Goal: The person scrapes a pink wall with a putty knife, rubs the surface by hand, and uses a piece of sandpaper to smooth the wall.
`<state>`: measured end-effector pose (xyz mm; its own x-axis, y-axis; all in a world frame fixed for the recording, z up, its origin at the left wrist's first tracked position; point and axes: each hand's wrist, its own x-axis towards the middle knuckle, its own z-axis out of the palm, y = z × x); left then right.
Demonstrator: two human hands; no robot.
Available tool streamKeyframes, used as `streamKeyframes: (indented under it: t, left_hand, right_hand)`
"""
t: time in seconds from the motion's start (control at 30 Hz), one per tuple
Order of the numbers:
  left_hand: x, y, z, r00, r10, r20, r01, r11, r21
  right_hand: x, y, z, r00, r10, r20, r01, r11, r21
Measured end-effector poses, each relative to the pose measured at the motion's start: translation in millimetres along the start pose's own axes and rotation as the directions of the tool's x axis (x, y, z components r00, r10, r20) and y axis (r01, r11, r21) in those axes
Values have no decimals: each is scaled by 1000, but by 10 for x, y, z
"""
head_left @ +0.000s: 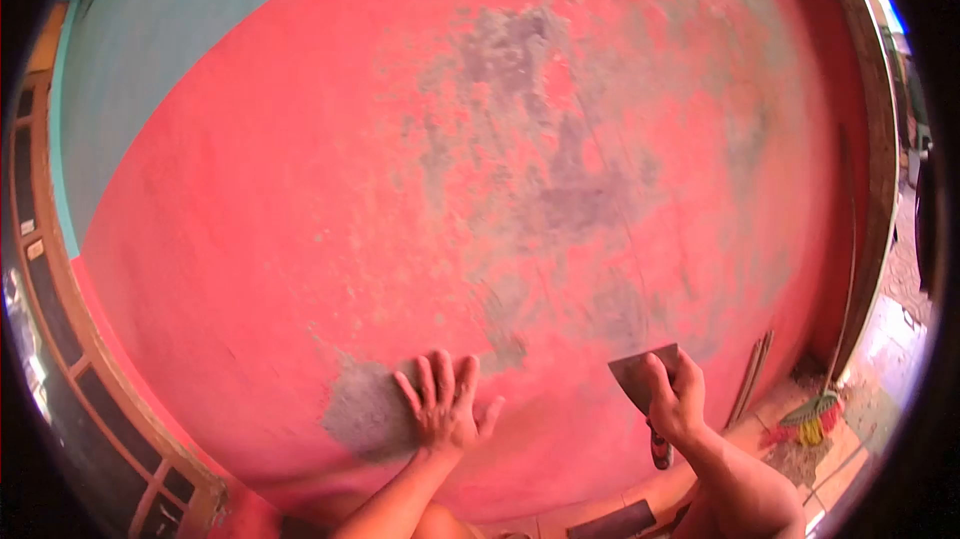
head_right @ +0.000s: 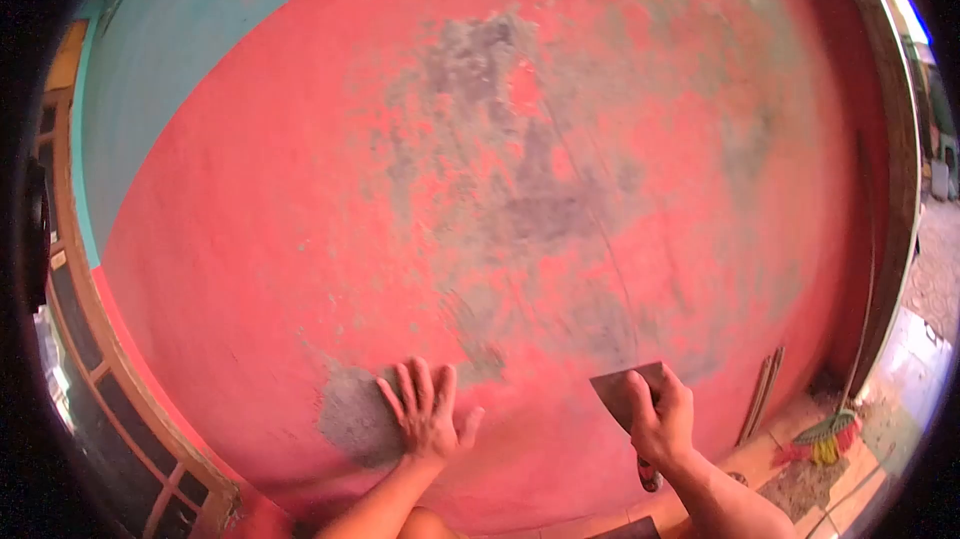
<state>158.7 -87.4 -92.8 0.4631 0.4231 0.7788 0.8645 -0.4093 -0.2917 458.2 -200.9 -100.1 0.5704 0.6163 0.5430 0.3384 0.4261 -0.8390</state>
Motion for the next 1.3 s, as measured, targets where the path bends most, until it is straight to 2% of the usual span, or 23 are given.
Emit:
streamKeyframes:
  t: [0.07,0.13,0.23,0.33,0.43,0.53,0.6,0.73,0.83,0.87,0.97,1.0,1.03,1.07,1.1,1.17,1.3]
  left_hand:
    - [-325,140,232,988,118,105,-120,993,16]
    - [-706,241,397,936,268,226,-277,961,6]
    - [-977,377,396,839,451,305,-429,892,-139]
    - [-976,402,275,719,489,494,-448,869,-208]
    - [-801,341,196,707,501,499,-451,863,-227]
    - [-309,208,5,809,495,318,-493,865,-92]
    - [183,86,-156,884,449,132,-452,892,-2]
    - [1231,-169,-709,935,352,-34,-343,926,160]
    - [1976,-491,-1141,926,295,-235,-242,943,227]
    - [2214,-621,-1283,914,289,-285,-219,943,252]
    - [2899,-1115,-1623,875,264,-406,-142,941,306]
    - [3096,-1304,-1710,860,256,-442,-113,939,324]
    - [3258,-1431,-1774,859,191,-474,-75,965,253]
    - [3369,-1556,-1828,855,126,-503,-38,983,181]
    - [3429,-1634,-1835,853,96,-512,-14,987,162]
    - [3539,-1617,-1738,845,41,-533,29,992,122]
    - [3524,-1348,-1573,853,26,-522,39,993,113]
  right_hand:
    - [5,-78,-24,999,46,28,-46,999,18]
    - [-21,-105,-40,996,73,55,-73,997,6]
    - [-47,-172,-70,997,22,80,-21,1000,-19]
    - [-40,-214,-144,990,62,124,-57,997,-47]
    - [-22,-191,-233,991,57,119,-53,998,-36]
    - [27,-198,-322,990,97,105,-102,994,43]
    - [47,-183,-329,994,94,57,-100,988,114]
    - [87,-151,-386,987,146,72,-156,976,155]
    - [97,-64,-380,990,121,78,-132,980,151]
    - [92,-35,-391,993,91,71,-98,990,97]
    - [63,-54,-392,967,228,113,-245,953,178]
    - [52,44,-384,970,213,115,-232,954,192]
    - [61,112,-368,972,201,119,-223,953,206]
    - [86,-29,-387,946,278,168,-310,928,205]
    - [92,58,-371,956,229,184,-262,947,183]
    - [111,226,-385,941,238,240,-287,938,196]
    - [99,555,-408,907,327,265,-369,921,127]
